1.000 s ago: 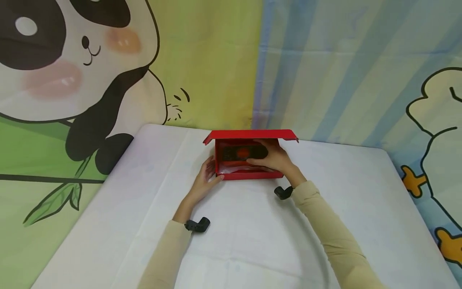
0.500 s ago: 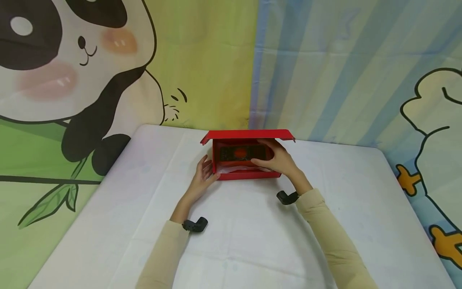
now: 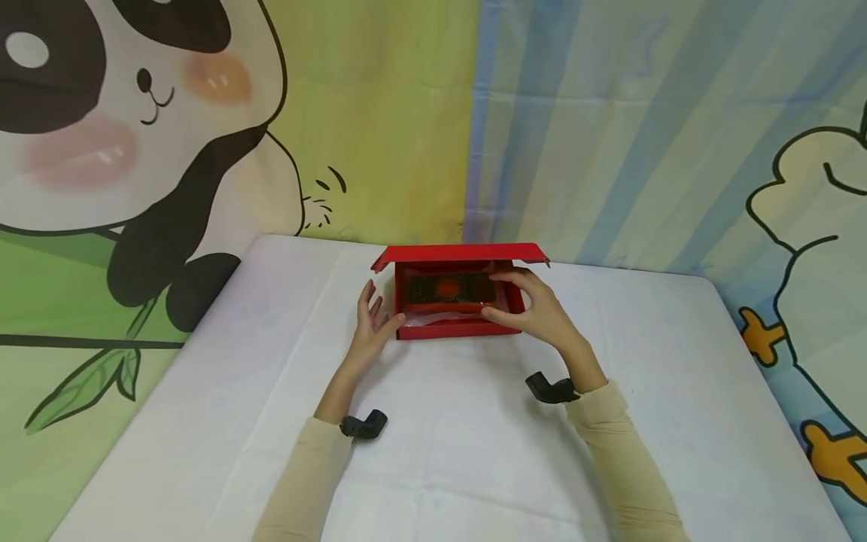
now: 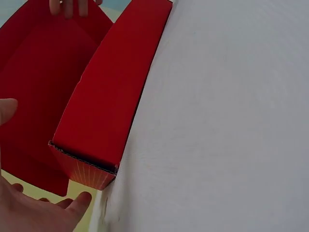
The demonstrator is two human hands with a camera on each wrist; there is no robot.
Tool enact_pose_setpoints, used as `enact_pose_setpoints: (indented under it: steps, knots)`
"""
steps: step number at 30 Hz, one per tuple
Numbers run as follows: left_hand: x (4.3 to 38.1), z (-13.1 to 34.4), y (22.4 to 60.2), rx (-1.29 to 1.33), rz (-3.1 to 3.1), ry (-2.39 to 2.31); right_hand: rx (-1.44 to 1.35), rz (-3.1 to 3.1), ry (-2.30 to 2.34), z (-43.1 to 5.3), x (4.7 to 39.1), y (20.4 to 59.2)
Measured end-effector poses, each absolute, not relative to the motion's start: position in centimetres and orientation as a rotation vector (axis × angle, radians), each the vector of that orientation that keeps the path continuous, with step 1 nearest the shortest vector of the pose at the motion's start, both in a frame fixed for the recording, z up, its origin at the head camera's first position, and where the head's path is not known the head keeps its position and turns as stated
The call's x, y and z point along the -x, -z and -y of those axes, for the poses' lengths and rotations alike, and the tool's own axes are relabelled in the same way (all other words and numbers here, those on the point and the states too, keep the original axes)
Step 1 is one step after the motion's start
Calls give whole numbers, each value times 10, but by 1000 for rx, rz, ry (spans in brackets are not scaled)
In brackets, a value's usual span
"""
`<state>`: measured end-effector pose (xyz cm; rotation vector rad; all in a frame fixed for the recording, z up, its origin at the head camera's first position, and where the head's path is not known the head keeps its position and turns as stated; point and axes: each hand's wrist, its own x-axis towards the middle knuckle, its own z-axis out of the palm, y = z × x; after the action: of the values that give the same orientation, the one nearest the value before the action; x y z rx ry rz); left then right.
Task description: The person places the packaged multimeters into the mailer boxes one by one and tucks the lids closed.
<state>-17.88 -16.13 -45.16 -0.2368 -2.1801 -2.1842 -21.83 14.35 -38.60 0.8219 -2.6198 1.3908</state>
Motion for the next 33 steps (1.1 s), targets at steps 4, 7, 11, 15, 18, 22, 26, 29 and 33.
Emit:
enact_pose_setpoints:
  steps: [4, 7, 11, 15, 18, 22, 26, 29, 33]
  knots:
    - [181, 159, 442, 240, 2135, 2126, -827, 2573, -1475, -152, 213, 383]
    - [183, 157, 435, 268, 2098, 2102, -820, 2503, -1538, -161, 210, 383]
    - [185, 154, 425, 296, 2055, 2092, -871, 2308, -1652, -172, 209, 386]
    - [186, 153, 417, 284, 2037, 2085, -997, 2001, -1828, -177, 210, 389]
    - [187, 153, 412, 266, 2040, 2068, -1058, 1778, -1922, -176, 212, 391]
    - [189, 153, 409, 265, 2058, 2043, -1041, 1568, -1956, -172, 215, 391]
    - [192, 152, 405, 280, 2079, 2016, -968, 1451, -1958, -172, 220, 392]
    - [195, 152, 401, 277, 2079, 1992, -905, 1387, -1976, -174, 224, 393]
    - [201, 151, 398, 266, 2103, 1962, -795, 1403, -1957, -175, 229, 394]
